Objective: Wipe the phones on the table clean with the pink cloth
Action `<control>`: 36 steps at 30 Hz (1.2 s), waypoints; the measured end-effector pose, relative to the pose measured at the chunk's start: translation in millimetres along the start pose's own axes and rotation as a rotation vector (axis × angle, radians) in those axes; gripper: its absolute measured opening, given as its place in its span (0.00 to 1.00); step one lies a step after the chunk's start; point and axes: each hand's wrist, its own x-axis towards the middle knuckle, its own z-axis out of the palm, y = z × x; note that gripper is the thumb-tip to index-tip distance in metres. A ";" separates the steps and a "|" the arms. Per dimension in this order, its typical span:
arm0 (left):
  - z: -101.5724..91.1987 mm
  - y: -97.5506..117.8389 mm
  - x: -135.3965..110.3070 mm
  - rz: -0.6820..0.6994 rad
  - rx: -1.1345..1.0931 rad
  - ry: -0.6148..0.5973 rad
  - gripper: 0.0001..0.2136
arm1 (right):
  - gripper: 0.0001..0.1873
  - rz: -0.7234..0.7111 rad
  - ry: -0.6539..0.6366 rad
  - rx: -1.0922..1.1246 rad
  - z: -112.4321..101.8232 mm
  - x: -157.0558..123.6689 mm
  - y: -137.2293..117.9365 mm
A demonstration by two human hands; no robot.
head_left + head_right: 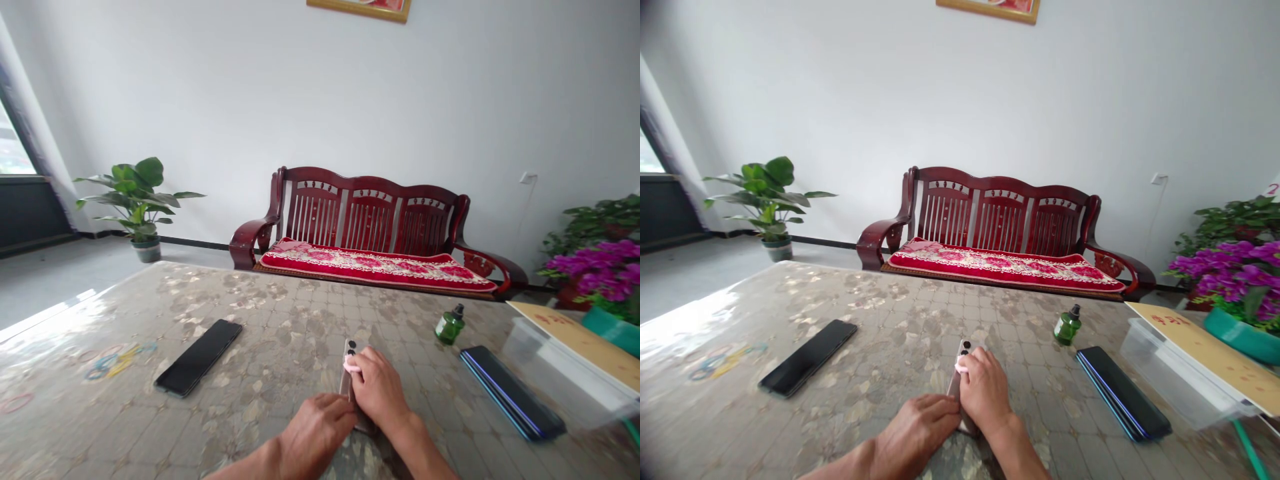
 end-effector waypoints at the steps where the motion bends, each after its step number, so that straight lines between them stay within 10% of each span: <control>1: -0.2 0.0 0.0 -0.004 -0.004 -0.017 0.02 | 0.14 -0.007 -0.013 0.016 -0.4 -0.6 0.5; 18: -7.8 -0.7 8.6 -0.195 -0.069 -0.208 0.08 | 0.13 -0.020 0.064 0.094 0.0 0.0 16.5; 25: -20.9 -34.4 46.7 -0.401 -0.065 -0.220 0.12 | 0.11 -0.049 0.090 0.126 4.7 -2.8 19.7; 36: -11.5 -85.5 110.4 0.076 0.016 -0.530 0.24 | 0.10 -0.075 0.094 0.159 6.0 -3.0 23.7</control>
